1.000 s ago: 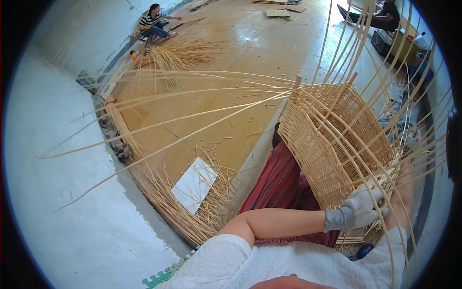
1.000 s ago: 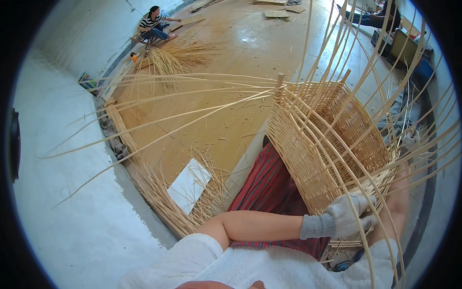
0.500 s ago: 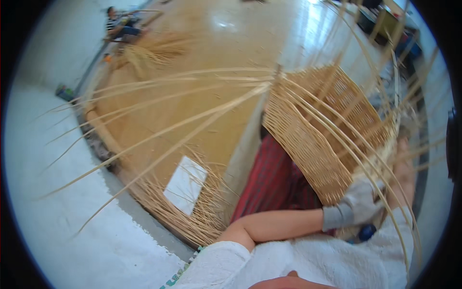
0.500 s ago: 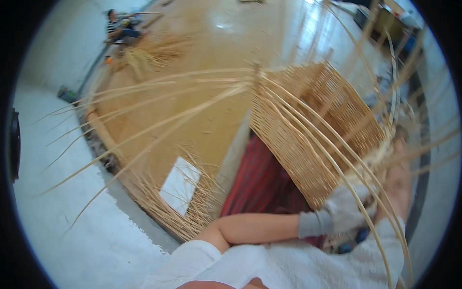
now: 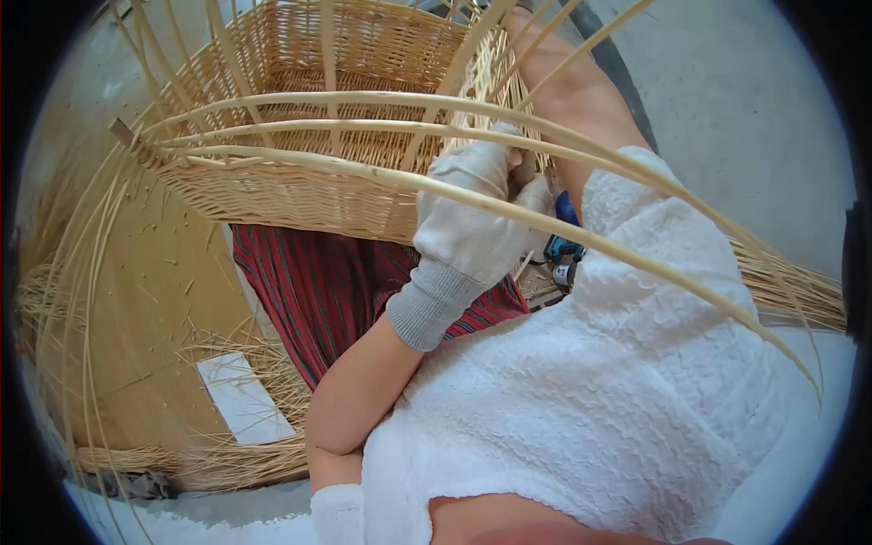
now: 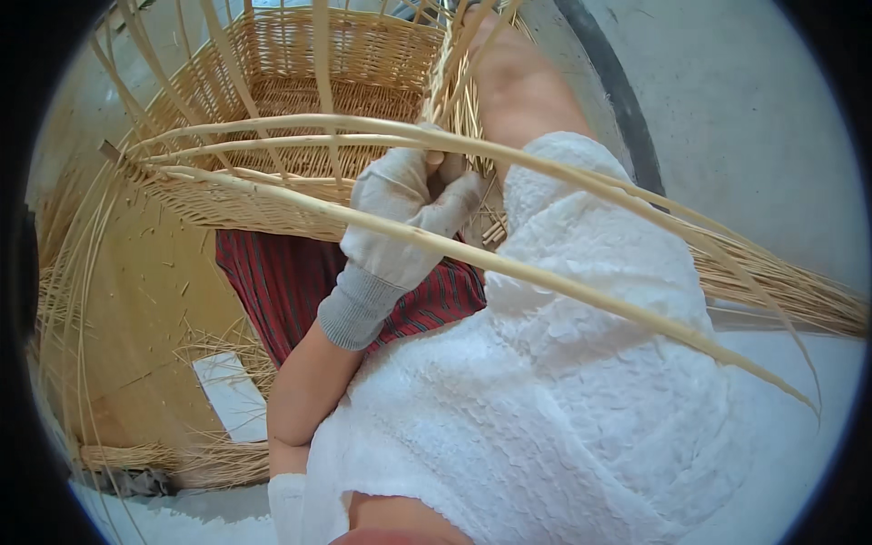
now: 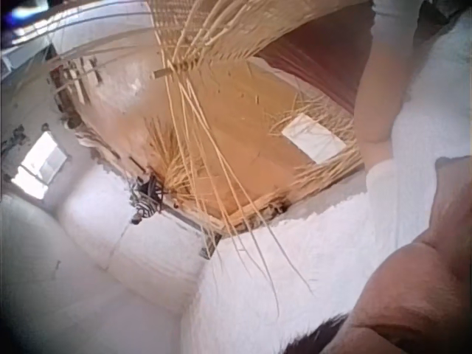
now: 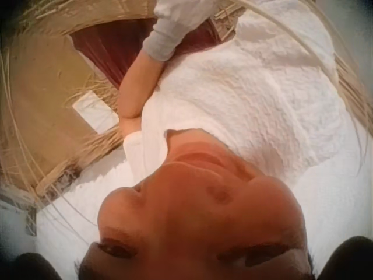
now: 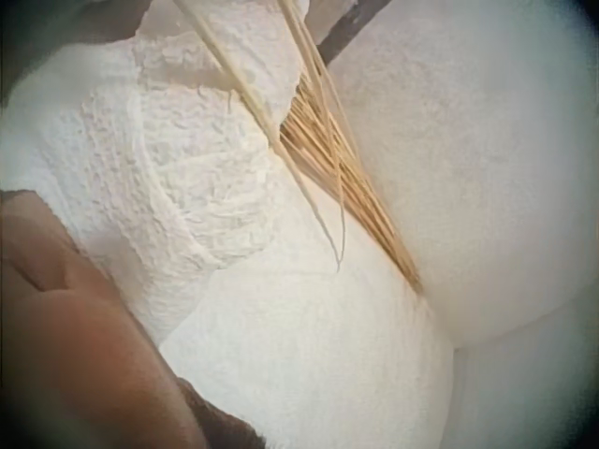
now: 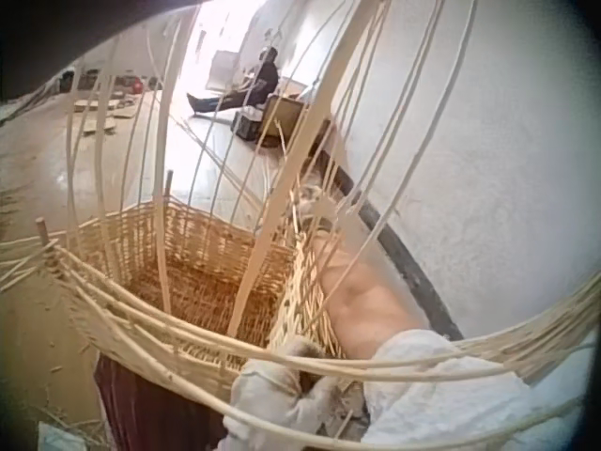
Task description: The person weaves a rectangular basket using thin bamboo strips. They interlace the strips through the vertical frame, occasionally using a hammer to tighten the weave and a measuring tape to check dimensions.
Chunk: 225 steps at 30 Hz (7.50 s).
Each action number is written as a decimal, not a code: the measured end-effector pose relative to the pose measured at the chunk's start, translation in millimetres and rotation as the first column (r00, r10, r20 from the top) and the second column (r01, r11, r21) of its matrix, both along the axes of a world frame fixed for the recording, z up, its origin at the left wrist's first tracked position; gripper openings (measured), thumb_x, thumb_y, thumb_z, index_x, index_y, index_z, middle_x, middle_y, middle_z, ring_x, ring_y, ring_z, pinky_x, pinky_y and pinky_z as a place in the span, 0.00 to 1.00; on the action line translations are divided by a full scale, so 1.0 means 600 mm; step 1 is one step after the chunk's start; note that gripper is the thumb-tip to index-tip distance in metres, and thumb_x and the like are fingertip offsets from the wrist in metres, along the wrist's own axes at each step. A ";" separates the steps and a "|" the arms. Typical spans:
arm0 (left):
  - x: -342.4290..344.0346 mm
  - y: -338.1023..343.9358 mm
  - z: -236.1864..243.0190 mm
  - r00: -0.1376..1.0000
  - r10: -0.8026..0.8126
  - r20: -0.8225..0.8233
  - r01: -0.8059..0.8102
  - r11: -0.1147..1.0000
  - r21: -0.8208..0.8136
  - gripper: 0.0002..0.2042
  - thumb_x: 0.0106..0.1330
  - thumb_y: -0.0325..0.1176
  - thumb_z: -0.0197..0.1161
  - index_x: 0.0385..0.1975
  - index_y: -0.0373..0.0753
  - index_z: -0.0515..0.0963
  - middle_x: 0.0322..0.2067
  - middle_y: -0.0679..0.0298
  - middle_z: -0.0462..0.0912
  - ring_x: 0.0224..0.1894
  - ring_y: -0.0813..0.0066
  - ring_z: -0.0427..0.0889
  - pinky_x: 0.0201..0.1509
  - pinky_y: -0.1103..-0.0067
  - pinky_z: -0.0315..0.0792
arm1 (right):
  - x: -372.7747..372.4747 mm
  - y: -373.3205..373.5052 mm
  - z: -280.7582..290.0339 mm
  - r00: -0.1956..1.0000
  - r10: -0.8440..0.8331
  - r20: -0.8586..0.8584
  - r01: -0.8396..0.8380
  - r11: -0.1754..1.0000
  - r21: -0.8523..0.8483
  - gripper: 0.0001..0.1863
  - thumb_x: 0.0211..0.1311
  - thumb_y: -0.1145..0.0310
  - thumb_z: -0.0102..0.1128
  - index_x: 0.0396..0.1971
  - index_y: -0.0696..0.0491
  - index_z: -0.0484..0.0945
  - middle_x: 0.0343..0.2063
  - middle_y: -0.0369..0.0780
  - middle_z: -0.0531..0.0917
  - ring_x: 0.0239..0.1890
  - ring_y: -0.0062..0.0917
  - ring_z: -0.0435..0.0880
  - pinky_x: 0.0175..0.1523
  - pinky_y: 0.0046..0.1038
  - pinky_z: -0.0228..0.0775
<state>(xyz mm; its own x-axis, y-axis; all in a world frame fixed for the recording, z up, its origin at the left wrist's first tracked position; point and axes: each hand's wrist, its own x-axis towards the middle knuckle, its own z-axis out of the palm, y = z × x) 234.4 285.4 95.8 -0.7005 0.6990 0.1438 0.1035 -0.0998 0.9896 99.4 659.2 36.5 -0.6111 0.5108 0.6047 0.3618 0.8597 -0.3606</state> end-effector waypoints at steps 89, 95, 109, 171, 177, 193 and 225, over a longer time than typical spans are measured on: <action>-0.115 -0.206 -0.278 0.515 -0.106 -0.850 -0.741 0.444 -0.504 0.36 0.61 0.42 0.68 0.71 0.56 0.64 0.71 0.50 0.59 0.74 0.43 0.53 0.80 0.52 0.36 | 0.450 -0.432 -0.101 0.645 0.731 0.221 -0.736 0.673 -0.076 0.26 0.52 0.50 0.73 0.50 0.46 0.82 0.45 0.40 0.81 0.53 0.38 0.78 0.60 0.42 0.67; -0.018 -0.134 -0.270 0.918 0.072 -0.389 -0.273 0.826 -0.493 0.15 0.68 0.39 0.64 0.52 0.44 0.80 0.45 0.53 0.84 0.52 0.58 0.82 0.57 0.65 0.74 | 0.388 -0.416 -0.138 0.625 0.773 0.109 -0.622 0.578 -0.527 0.27 0.56 0.43 0.68 0.49 0.47 0.82 0.34 0.42 0.84 0.40 0.39 0.81 0.48 0.39 0.71; -0.298 -0.338 -0.106 0.867 0.467 0.176 -0.487 0.868 0.096 0.15 0.73 0.46 0.61 0.39 0.38 0.74 0.26 0.65 0.79 0.23 0.72 0.81 0.32 0.72 0.81 | 0.015 -0.329 0.117 0.715 0.445 0.539 -0.680 0.619 0.392 0.21 0.70 0.46 0.51 0.33 0.48 0.81 0.23 0.37 0.78 0.31 0.27 0.77 0.43 0.37 0.70; -0.480 -0.265 0.068 0.708 0.705 0.041 -0.706 0.703 0.084 0.16 0.74 0.44 0.61 0.36 0.34 0.80 0.23 0.66 0.79 0.26 0.76 0.79 0.34 0.80 0.73 | 0.480 -0.452 -0.145 0.440 0.838 0.322 -0.751 0.540 -0.379 0.23 0.65 0.44 0.57 0.48 0.46 0.82 0.36 0.40 0.85 0.43 0.38 0.83 0.49 0.41 0.72; -0.347 -0.209 0.115 0.796 0.602 0.056 -0.604 0.784 0.143 0.15 0.74 0.43 0.60 0.38 0.34 0.81 0.26 0.66 0.81 0.27 0.75 0.80 0.34 0.80 0.74 | 0.492 -0.474 -0.146 0.355 0.934 0.034 -0.779 0.316 -0.542 0.15 0.70 0.56 0.56 0.47 0.48 0.82 0.40 0.41 0.85 0.46 0.38 0.83 0.55 0.40 0.72; 0.032 -0.109 0.012 0.945 0.023 -0.326 -0.008 0.999 0.047 0.11 0.71 0.39 0.63 0.37 0.37 0.82 0.23 0.70 0.79 0.27 0.82 0.76 0.33 0.80 0.72 | -0.023 -0.143 0.111 0.771 0.031 -0.636 -0.336 0.868 -0.365 0.11 0.69 0.69 0.58 0.47 0.56 0.80 0.39 0.41 0.86 0.41 0.24 0.84 0.48 0.23 0.75; 0.045 -0.071 0.055 0.950 0.236 -0.203 -0.239 0.971 0.012 0.10 0.62 0.34 0.68 0.25 0.36 0.77 0.15 0.63 0.75 0.19 0.72 0.74 0.27 0.72 0.69 | -0.069 -0.098 0.091 0.811 0.378 -0.446 -0.541 0.774 -0.328 0.12 0.72 0.63 0.55 0.45 0.55 0.79 0.33 0.38 0.84 0.35 0.21 0.82 0.43 0.22 0.75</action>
<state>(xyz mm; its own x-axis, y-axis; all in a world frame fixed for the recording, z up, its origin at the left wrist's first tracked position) 261.4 243.1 128.9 -0.8040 0.5184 0.2912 0.3201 -0.0354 0.9467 57.8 600.5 91.3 -0.6385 0.4714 0.6084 -0.2514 0.6194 -0.7437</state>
